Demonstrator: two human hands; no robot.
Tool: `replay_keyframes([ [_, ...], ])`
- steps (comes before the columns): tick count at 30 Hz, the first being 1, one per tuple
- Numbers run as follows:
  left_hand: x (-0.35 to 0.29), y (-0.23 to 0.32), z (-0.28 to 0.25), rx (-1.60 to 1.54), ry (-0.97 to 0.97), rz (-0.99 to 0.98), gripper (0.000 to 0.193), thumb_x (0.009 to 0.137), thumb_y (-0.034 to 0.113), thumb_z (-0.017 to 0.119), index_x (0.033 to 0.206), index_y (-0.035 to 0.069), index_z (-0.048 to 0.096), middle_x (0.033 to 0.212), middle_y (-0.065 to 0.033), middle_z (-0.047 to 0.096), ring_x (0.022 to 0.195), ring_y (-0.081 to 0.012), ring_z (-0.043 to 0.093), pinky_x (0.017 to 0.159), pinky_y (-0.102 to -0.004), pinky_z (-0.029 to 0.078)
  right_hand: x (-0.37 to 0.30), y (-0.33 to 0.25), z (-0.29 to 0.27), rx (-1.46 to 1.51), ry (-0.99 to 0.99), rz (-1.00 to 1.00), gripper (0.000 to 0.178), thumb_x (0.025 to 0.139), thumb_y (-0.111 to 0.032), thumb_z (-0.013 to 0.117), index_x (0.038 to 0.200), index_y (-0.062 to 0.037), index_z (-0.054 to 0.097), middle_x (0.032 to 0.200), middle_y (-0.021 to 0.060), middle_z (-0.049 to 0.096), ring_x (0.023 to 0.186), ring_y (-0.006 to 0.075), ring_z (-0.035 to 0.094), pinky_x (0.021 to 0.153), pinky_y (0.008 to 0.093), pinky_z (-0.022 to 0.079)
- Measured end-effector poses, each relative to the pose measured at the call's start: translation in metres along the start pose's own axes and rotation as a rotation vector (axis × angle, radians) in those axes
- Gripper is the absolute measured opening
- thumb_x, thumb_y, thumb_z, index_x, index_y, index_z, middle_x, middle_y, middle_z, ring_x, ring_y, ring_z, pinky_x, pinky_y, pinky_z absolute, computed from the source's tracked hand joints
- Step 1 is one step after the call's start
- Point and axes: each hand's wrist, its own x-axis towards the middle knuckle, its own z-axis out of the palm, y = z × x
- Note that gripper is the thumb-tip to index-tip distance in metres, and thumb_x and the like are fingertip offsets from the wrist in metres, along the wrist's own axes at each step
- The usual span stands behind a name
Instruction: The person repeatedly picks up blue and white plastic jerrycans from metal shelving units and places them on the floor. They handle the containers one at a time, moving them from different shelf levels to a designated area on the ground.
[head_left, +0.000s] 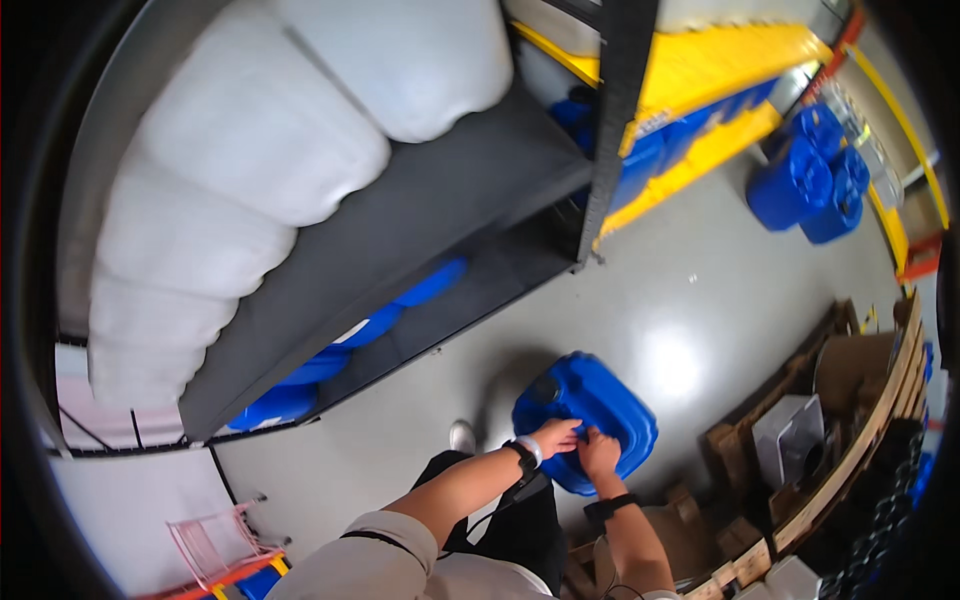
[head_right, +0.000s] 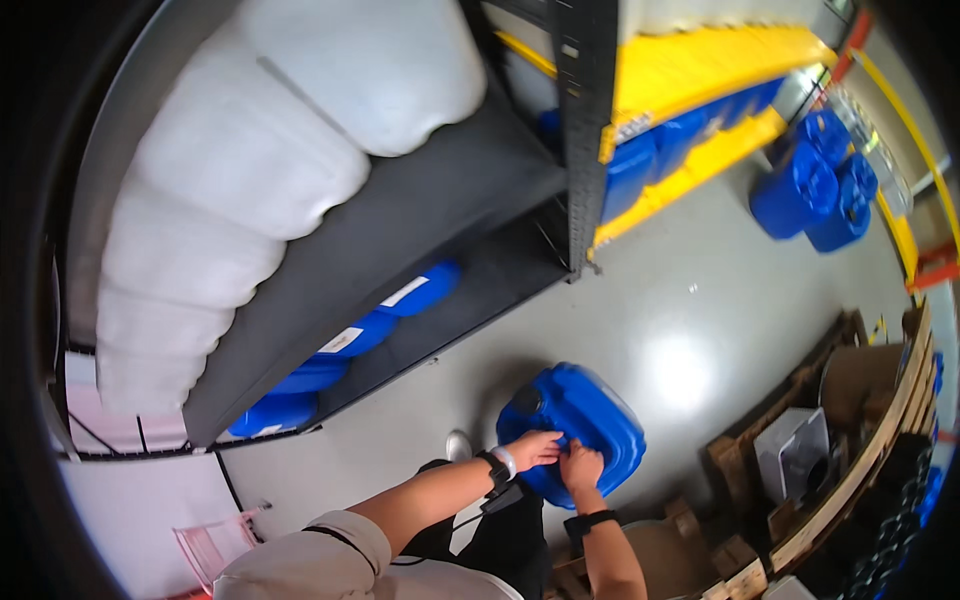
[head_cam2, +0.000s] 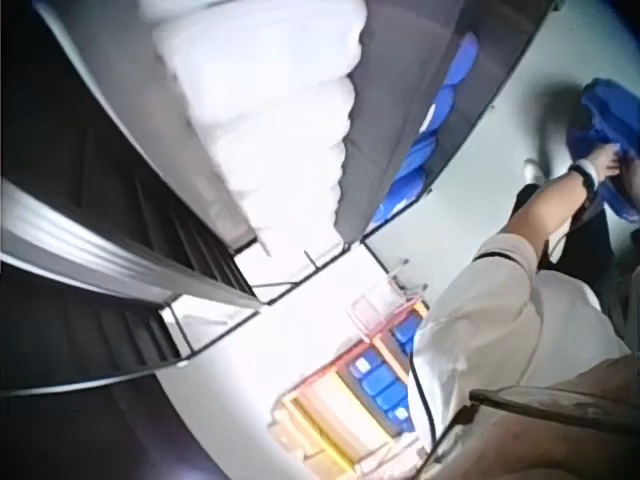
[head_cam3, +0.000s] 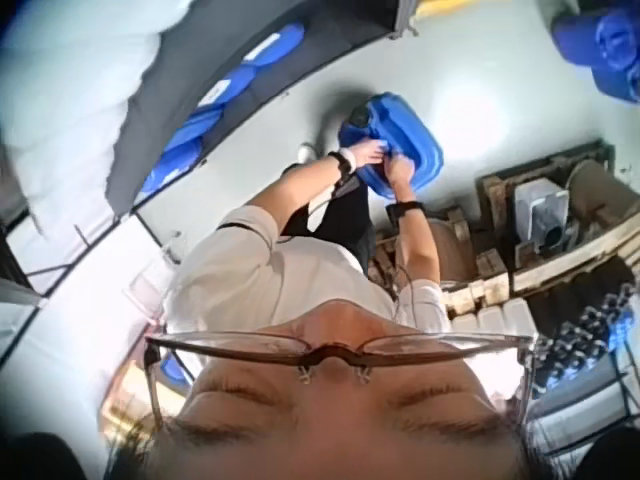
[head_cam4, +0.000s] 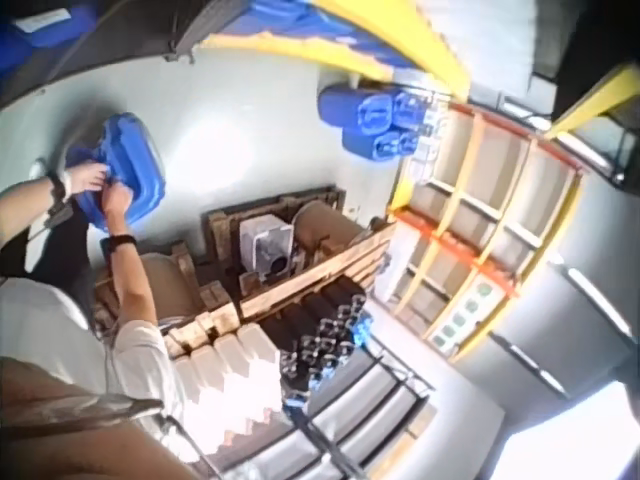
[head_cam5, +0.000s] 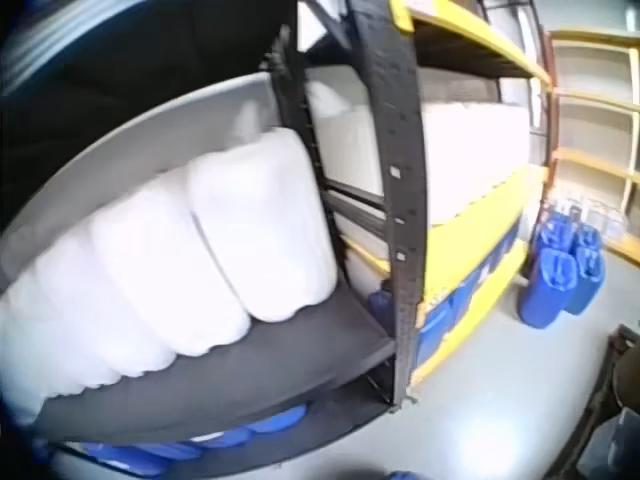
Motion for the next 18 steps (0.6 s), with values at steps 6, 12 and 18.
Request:
replay_keyframes([
  [6,-0.095,-0.030,-0.094,-0.293,0.016,0.098,0.044,0.081,0.028,0.057,0.116,0.003,0.043,0.115,-0.0156,0.046,0.105,-0.0258,0.047,0.089,-0.0372,0.039,-0.037,-0.108,0.005,-0.037,-0.063,-0.289,0.019,0.065,-0.019,0.056,0.080,-0.0085,0.059,0.067,0.0155,0.061,0.064,0.0311,0.060,0.065,0.0394,0.046],
  [12,-0.164,-0.074,-0.190,-0.359,-0.027,0.175,0.048,0.083,0.030,0.055,0.118,0.002,0.040,0.117,-0.0155,0.045,0.106,-0.0243,0.047,0.087,-0.0353,0.041,-0.074,-0.205,0.024,-0.095,-0.073,-0.584,0.020,0.065,-0.020,0.057,0.081,-0.0080,0.059,0.068,0.0164,0.061,0.066,0.0323,0.060,0.065,0.0400,0.047],
  [18,-0.286,-0.110,-0.279,-0.240,-0.009,0.315,0.057,0.082,0.032,0.054,0.119,-0.007,0.036,0.117,-0.0211,0.046,0.104,-0.0260,0.050,0.085,-0.0347,0.043,-0.129,-0.329,0.026,-0.188,-0.187,-0.707,0.023,0.067,-0.021,0.059,0.085,-0.0076,0.060,0.072,0.0186,0.061,0.069,0.0343,0.060,0.065,0.0433,0.048],
])
